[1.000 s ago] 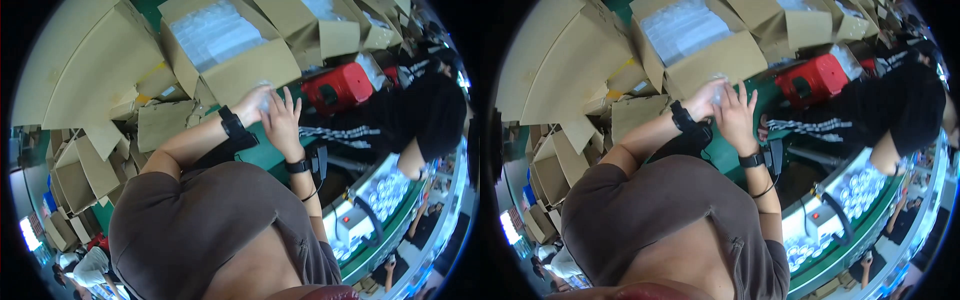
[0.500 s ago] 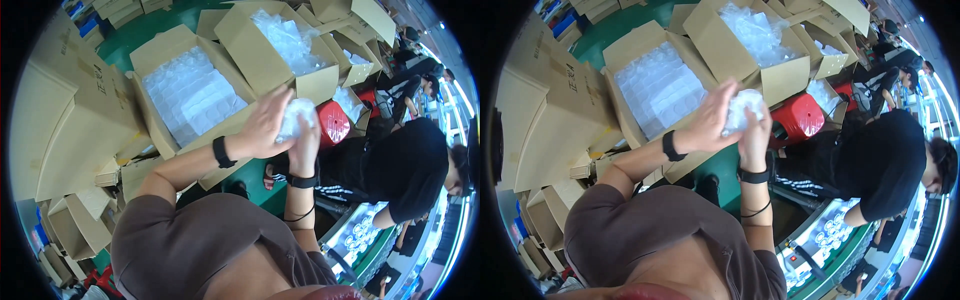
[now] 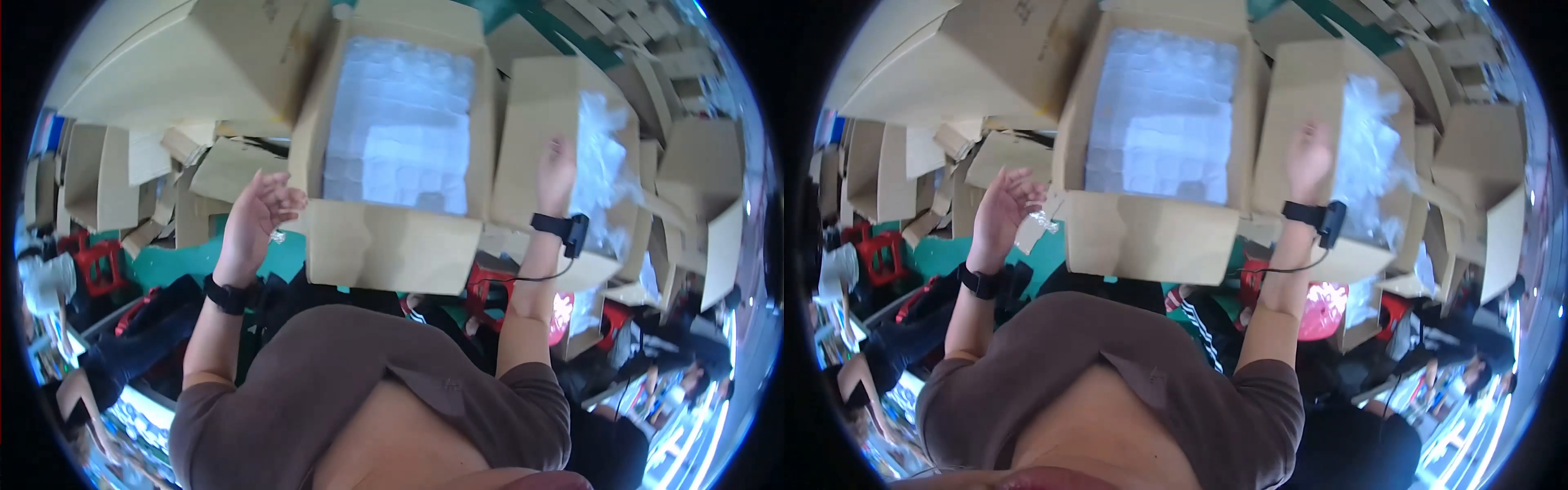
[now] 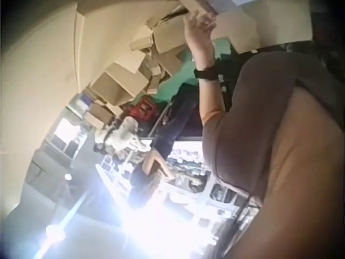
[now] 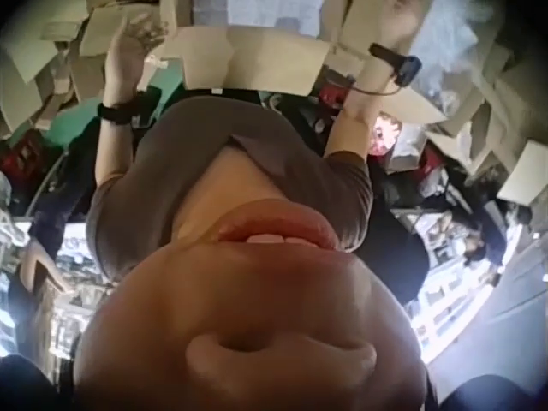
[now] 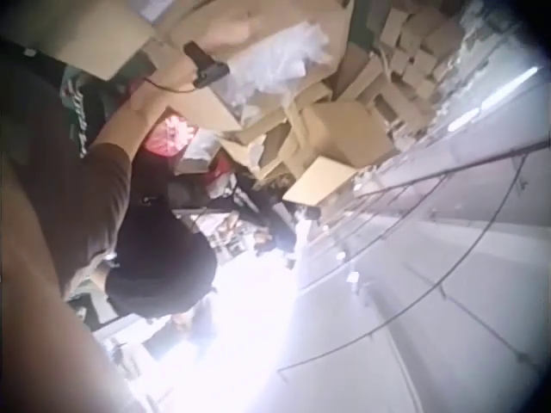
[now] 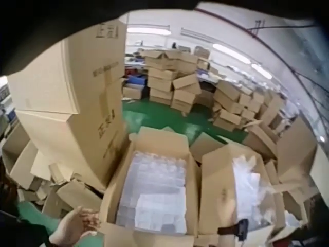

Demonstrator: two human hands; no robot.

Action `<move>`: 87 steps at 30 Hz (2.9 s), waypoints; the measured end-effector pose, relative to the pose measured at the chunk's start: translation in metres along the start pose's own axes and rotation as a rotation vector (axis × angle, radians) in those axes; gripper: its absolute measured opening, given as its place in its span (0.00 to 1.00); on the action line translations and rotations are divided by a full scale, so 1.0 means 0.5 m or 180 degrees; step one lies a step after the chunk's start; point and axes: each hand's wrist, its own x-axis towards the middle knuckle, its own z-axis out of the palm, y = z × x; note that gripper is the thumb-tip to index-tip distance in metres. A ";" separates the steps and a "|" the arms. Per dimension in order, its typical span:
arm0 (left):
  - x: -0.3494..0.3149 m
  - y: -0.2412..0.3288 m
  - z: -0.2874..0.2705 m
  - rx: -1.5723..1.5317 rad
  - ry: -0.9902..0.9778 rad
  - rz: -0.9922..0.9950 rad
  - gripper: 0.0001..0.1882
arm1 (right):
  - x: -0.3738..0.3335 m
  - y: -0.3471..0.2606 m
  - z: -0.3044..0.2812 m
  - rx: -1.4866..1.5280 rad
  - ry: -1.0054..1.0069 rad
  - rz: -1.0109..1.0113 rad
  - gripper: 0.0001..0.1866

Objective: The person picks up a plastic bag, removes a plastic cup, and places the bag into a cardboard box. They then pick up a motor and a plastic cup, fit the motor into the cup by hand, and repeat the process.

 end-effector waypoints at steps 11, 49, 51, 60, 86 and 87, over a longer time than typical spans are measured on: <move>-0.126 -0.238 -0.238 -0.1754 0.2679 -0.0536 0.17 | 0.190 -0.053 0.666 -0.2325 -0.0746 0.0091 0.24; -0.841 -0.483 -0.031 0.4820 -0.6096 -0.6259 0.19 | -1.467 -0.928 -0.065 0.1274 0.6326 0.3434 0.38; -0.903 -0.504 -0.057 0.4929 -0.5712 -0.7115 0.18 | -1.511 -0.981 -0.065 0.1905 0.6635 0.2537 0.37; -1.039 -0.516 -0.114 0.6482 -0.4900 -0.7304 0.19 | -1.600 -1.004 -0.002 0.2171 0.7117 0.2626 0.32; -1.177 -0.540 -0.229 0.7027 -0.6381 -0.8303 0.25 | -1.862 -1.327 0.252 -0.3078 0.6136 0.8175 0.12; -1.180 -0.542 -0.231 0.6954 -0.6382 -0.8193 0.25 | -1.858 -1.318 0.235 -0.3120 0.6297 0.8123 0.12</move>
